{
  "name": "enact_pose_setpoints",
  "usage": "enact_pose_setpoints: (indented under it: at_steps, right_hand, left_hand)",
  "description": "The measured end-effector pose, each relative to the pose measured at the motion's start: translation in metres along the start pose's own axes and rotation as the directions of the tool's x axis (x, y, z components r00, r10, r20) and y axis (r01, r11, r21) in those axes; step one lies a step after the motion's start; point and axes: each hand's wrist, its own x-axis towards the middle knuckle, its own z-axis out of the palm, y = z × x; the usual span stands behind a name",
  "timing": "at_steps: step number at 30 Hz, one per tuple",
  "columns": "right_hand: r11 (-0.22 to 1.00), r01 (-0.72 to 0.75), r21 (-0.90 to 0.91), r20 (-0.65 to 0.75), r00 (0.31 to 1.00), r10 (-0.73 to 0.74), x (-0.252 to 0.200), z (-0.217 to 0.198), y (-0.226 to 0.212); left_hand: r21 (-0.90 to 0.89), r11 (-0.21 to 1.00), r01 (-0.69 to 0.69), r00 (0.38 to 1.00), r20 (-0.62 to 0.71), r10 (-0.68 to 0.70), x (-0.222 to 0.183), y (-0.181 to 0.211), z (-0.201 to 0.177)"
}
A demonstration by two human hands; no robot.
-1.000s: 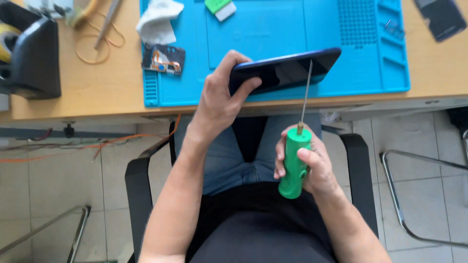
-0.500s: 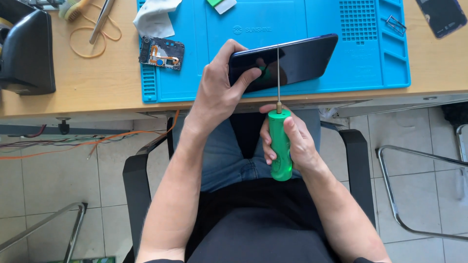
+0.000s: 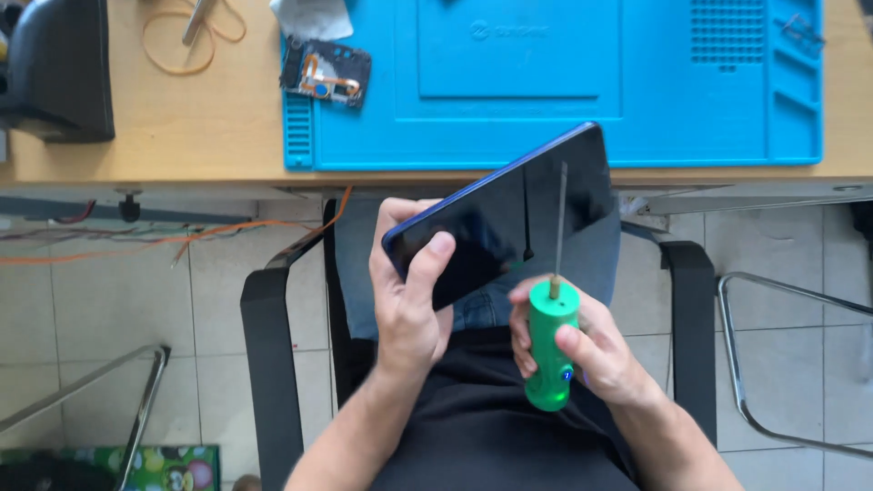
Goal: The person is disassembling a smartphone by prying the back cover off with a plastic tool and a screwdriver, while also using a spray cleaner on the device.
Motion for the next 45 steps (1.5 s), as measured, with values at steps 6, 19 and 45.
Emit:
enact_pose_setpoints:
  at_steps: [6, 19, 45]
  right_hand:
    - [0.787, 0.022, -0.616, 0.06, 0.998, 0.019, -0.006, -0.007, -0.016]
    - [-0.01, -0.126, -0.992, -0.126, 0.991, 0.045, -0.012, -0.029, -0.013]
    - [0.058, -0.046, -0.997, -0.043, 0.998, 0.039, -0.012, -0.017, -0.01]
  left_hand:
    - [-0.373, 0.885, 0.28, 0.937, -0.096, -0.337, -0.027, -0.004, -0.014]
    - [-0.487, 0.864, 0.125, 0.992, 0.036, -0.123, -0.089, 0.026, -0.028]
    - [-0.312, 0.95, 0.031, 1.0, 0.012, -0.028, -0.113, 0.017, -0.039]
